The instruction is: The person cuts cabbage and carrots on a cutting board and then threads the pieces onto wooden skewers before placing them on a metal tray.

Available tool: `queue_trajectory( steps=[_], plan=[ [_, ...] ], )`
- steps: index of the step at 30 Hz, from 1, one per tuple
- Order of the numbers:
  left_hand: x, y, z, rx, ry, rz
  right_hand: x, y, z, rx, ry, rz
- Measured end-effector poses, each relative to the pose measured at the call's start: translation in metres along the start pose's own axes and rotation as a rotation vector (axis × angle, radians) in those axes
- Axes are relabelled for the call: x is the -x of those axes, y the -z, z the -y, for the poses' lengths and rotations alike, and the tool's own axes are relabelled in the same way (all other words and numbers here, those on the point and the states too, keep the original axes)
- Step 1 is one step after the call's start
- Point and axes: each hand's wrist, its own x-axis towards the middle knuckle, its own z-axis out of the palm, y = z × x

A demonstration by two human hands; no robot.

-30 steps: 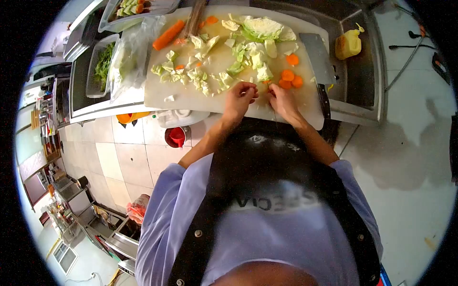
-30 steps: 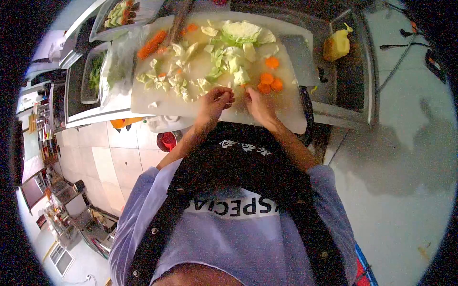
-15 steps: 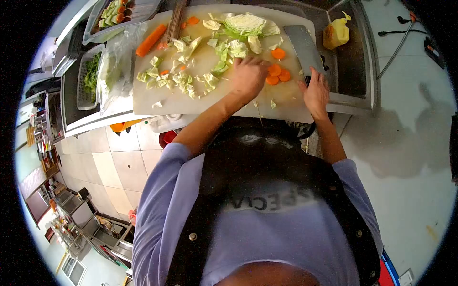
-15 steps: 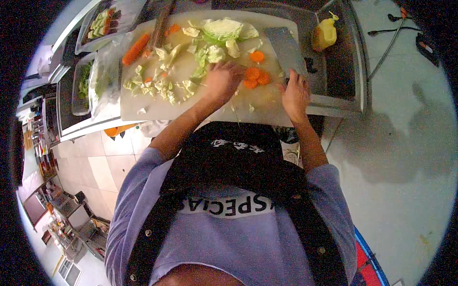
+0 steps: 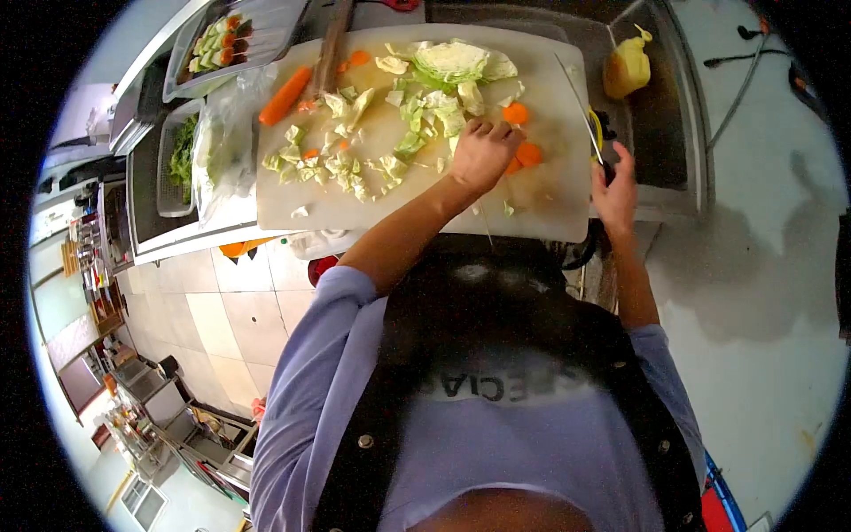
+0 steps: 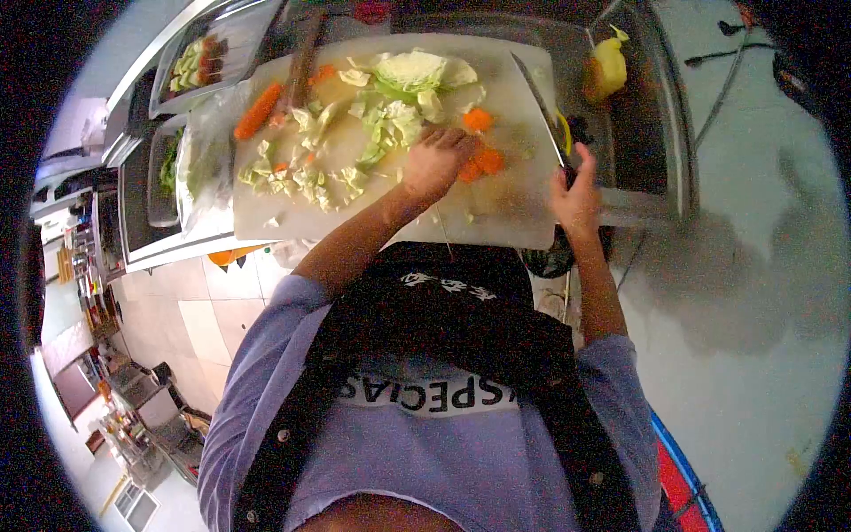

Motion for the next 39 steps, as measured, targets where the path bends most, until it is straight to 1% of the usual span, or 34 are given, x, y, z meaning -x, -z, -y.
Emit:
queue_trajectory(
  steps=[1,2,3,4,6,7,8,10,11,14,18,21,24,27,30,33,36,39],
  plan=[
    [0.007,0.002,-0.004,0.043,-0.023,-0.101,0.005,0.007,-0.002,-0.043,0.035,-0.008],
    [0.015,-0.001,-0.009,0.046,-0.091,-0.156,0.012,0.016,-0.006,-0.082,0.066,-0.015],
    [0.024,-0.008,-0.014,0.055,-0.161,-0.208,0.014,0.031,-0.011,-0.035,-0.052,0.153],
    [0.033,-0.012,-0.022,0.067,-0.23,-0.259,0.022,0.042,-0.01,-0.061,-0.072,0.199],
    [0.043,-0.024,-0.033,0.092,-0.267,-0.273,0.034,0.061,-0.003,-0.123,-0.106,0.28],
    [0.047,-0.035,-0.034,0.113,-0.298,-0.299,0.041,0.07,0.006,-0.032,-0.095,0.299],
    [0.051,-0.046,-0.034,0.132,-0.324,-0.328,0.05,0.076,0.006,-0.033,-0.082,0.328],
    [0.062,-0.045,-0.033,0.135,-0.334,-0.304,0.066,0.085,0.005,-0.043,-0.044,0.393],
    [0.071,-0.043,-0.033,0.141,-0.333,-0.291,0.072,0.088,0.003,0.065,-0.012,0.407],
    [0.08,-0.034,-0.034,0.129,-0.342,-0.265,0.084,0.094,0.005,0.091,0.037,0.49],
    [0.076,-0.024,-0.042,0.109,-0.307,-0.189,0.093,0.097,-0.004,0.118,0.049,0.573],
    [0.075,-0.03,-0.044,0.075,-0.269,-0.131,0.094,0.099,-0.001,0.127,0.046,0.593],
    [0.076,-0.034,-0.046,0.075,-0.237,-0.091,0.095,0.098,-0.004,0.142,0.115,0.556],
    [0.076,-0.033,-0.048,0.079,-0.218,-0.095,0.09,0.103,0.006,0.152,-0.011,0.638],
    [0.076,-0.035,-0.049,0.062,-0.211,-0.093,0.091,0.1,-0.005,0.216,0.13,0.601],
    [0.074,-0.033,-0.051,0.059,-0.204,-0.086,0.09,0.1,-0.004,0.227,0.118,0.62],
    [0.074,-0.036,-0.05,0.1,-0.193,-0.082,0.091,0.096,-0.01,0.237,0.191,0.604],
    [0.074,-0.04,-0.051,0.128,-0.179,-0.067,0.084,0.098,-0.006,0.254,0.126,0.675]
  ],
)
